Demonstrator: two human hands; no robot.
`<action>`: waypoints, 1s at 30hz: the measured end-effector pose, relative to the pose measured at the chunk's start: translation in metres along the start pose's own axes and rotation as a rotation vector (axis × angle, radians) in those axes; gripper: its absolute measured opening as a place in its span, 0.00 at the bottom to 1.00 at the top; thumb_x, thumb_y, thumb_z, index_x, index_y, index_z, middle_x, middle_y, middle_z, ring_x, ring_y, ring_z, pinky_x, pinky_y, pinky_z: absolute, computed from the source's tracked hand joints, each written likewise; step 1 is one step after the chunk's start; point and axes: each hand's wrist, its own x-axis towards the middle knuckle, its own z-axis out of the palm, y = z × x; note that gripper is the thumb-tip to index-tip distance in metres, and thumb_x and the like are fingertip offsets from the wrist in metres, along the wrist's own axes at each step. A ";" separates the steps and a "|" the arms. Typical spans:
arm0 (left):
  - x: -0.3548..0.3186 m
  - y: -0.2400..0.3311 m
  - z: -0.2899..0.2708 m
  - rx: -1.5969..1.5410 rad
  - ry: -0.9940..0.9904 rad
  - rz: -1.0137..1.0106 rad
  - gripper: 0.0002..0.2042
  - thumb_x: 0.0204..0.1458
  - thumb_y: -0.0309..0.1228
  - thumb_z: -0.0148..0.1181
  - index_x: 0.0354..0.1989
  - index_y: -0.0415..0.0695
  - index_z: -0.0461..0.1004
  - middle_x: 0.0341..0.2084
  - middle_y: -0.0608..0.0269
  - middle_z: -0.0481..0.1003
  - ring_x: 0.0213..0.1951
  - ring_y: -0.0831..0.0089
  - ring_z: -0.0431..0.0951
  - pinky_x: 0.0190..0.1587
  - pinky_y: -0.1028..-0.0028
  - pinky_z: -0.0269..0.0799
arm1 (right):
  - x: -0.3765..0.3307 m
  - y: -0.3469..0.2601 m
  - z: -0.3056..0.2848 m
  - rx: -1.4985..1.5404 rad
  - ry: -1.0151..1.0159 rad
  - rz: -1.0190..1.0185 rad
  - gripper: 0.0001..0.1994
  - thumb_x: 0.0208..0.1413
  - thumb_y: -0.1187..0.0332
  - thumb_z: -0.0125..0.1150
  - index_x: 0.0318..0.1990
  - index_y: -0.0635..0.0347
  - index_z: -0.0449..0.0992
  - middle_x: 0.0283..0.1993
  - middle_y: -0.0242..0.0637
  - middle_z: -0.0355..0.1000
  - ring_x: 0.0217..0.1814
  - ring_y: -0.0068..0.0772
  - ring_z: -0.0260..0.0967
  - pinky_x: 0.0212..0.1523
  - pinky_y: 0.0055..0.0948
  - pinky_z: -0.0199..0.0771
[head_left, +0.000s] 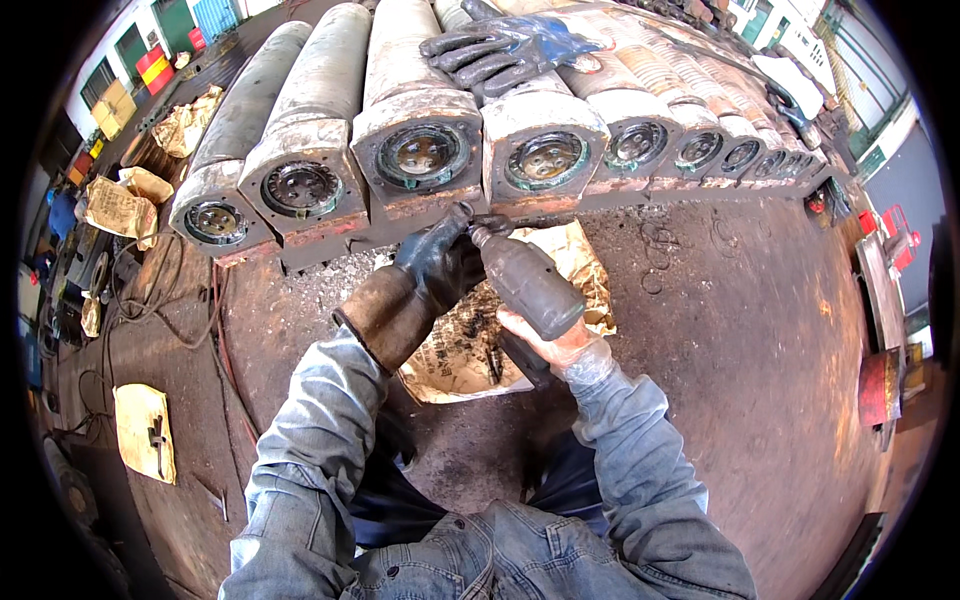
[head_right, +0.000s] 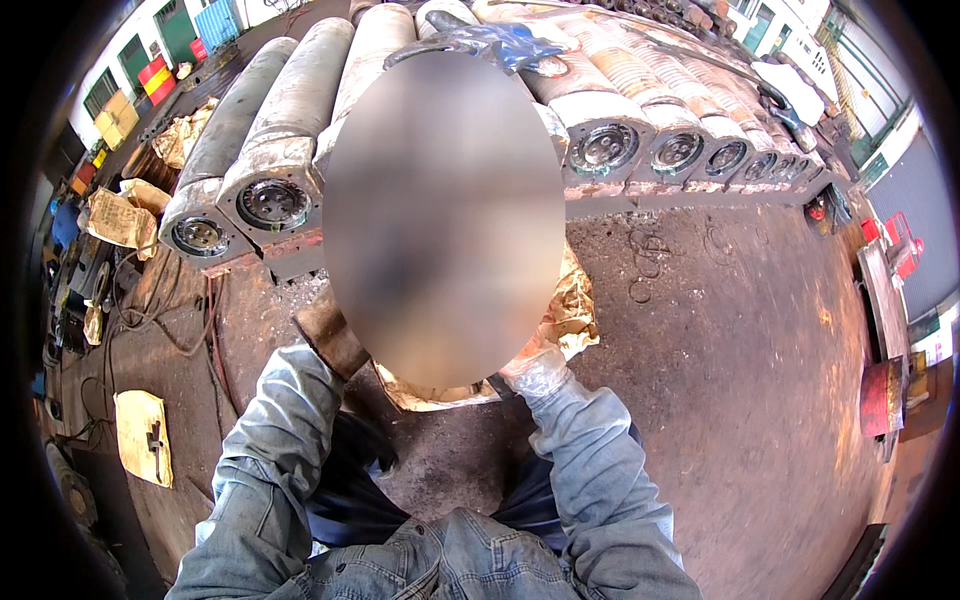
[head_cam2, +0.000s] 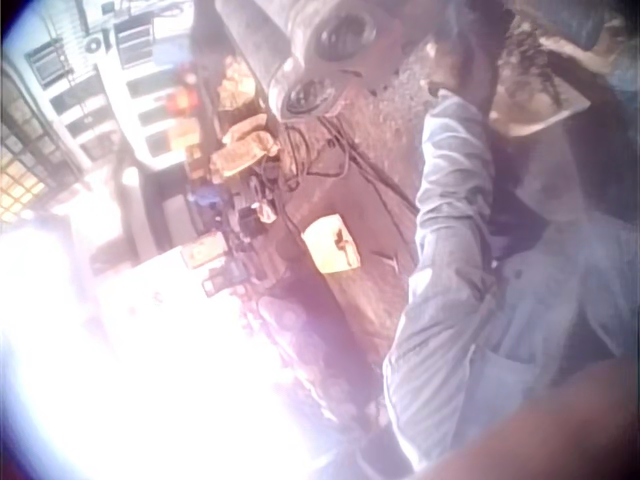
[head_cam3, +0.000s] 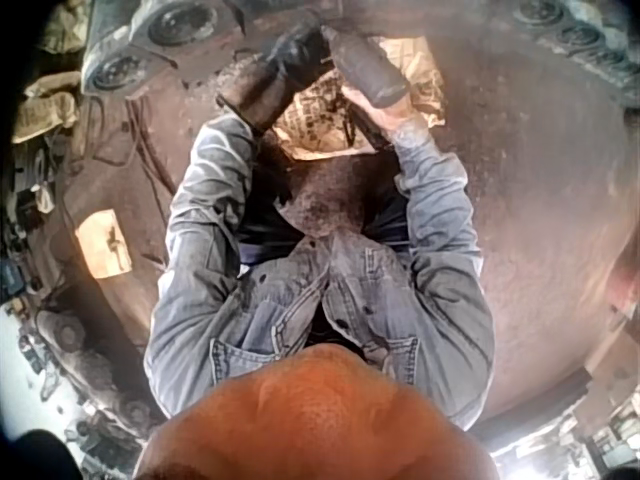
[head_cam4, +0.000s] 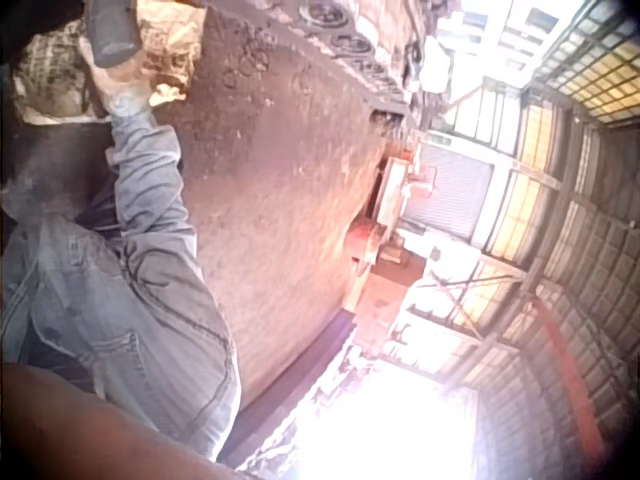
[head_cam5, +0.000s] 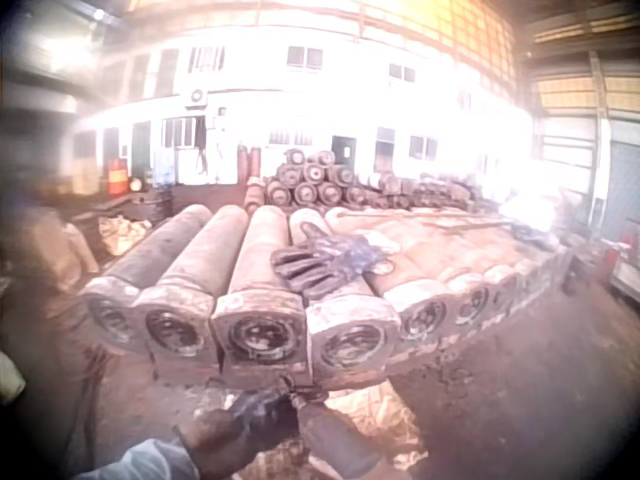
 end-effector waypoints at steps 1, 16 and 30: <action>0.004 -0.001 0.001 0.009 -0.045 -0.001 0.23 0.61 0.48 0.52 0.51 0.38 0.73 0.45 0.52 0.76 0.47 0.61 0.76 0.55 0.61 0.71 | -0.016 0.038 0.013 -0.150 0.044 -0.101 0.26 0.47 0.69 0.74 0.55 0.59 0.74 0.51 0.40 0.76 0.53 0.36 0.74 0.54 0.34 0.74; 0.001 0.002 -0.032 0.401 0.263 0.025 0.29 0.57 0.53 0.59 0.57 0.41 0.71 0.57 0.53 0.72 0.61 0.60 0.69 0.64 0.59 0.59 | 0.025 -0.043 -0.028 0.775 0.151 0.601 0.16 0.53 0.76 0.68 0.48 0.60 0.73 0.35 0.31 0.74 0.28 0.22 0.70 0.26 0.23 0.71; 0.015 -0.006 -0.050 0.748 0.372 0.241 0.31 0.47 0.56 0.69 0.53 0.46 0.74 0.34 0.74 0.75 0.33 0.82 0.69 0.34 0.77 0.61 | 0.058 -0.009 -0.034 1.132 0.384 0.569 0.13 0.56 0.71 0.65 0.48 0.62 0.73 0.30 0.30 0.70 0.26 0.23 0.66 0.25 0.25 0.67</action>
